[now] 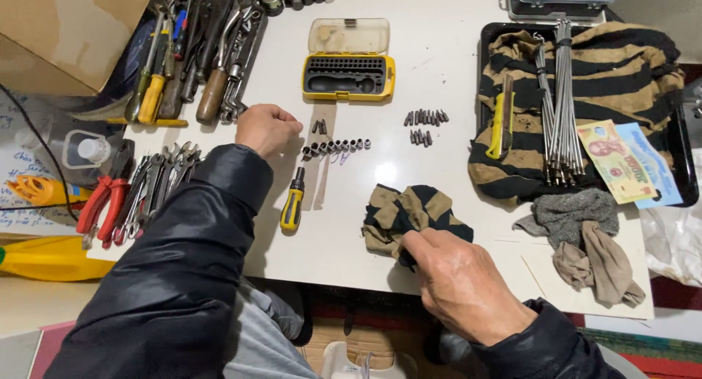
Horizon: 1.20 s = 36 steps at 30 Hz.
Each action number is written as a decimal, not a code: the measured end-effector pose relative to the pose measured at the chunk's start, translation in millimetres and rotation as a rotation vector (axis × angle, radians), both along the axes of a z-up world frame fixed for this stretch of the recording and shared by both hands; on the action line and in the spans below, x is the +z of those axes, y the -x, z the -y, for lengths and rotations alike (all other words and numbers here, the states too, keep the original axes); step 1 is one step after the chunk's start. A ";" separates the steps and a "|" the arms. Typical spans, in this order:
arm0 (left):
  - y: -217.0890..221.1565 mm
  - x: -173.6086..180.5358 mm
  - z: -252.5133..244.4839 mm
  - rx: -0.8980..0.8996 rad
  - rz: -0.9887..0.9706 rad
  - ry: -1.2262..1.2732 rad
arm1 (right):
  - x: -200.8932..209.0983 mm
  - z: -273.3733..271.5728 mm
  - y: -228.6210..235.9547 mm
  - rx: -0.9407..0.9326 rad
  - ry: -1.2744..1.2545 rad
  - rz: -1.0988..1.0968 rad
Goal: Inspecting and manipulating a camouflage glove on a workbench
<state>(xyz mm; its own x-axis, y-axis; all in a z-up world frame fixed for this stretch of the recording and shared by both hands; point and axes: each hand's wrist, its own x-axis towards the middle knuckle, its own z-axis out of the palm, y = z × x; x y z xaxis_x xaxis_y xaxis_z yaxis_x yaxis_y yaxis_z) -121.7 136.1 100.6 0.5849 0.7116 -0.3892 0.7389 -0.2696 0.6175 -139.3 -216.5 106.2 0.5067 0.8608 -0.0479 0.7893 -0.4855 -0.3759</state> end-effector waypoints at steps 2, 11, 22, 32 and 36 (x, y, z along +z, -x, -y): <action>-2.6 -17.0 -7.9 -0.039 -0.029 -0.037 | 2.8 -0.8 -1.3 -0.016 -0.008 -0.013; -10.4 -37.6 -10.3 -0.118 -0.035 -0.076 | 2.8 -3.4 -6.4 -0.123 -0.016 -0.001; -12.1 -48.7 -15.0 -0.146 -0.022 -0.110 | -9.1 0.7 -12.6 -0.154 0.154 0.187; -12.1 -52.2 -16.8 -0.157 -0.022 -0.134 | -12.3 5.1 -17.1 -0.145 0.234 0.225; -11.0 -50.4 -14.6 -0.151 -0.023 -0.141 | -14.3 4.9 -17.9 -0.139 0.282 0.199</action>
<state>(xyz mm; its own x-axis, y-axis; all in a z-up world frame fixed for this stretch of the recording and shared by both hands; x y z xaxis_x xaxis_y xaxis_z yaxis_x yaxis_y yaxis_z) -110.7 150.7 50.2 0.6811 0.6649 -0.3066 0.6971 -0.4608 0.5492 -121.4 -221.5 91.9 0.6411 0.7501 -0.1622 0.7528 -0.6558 -0.0575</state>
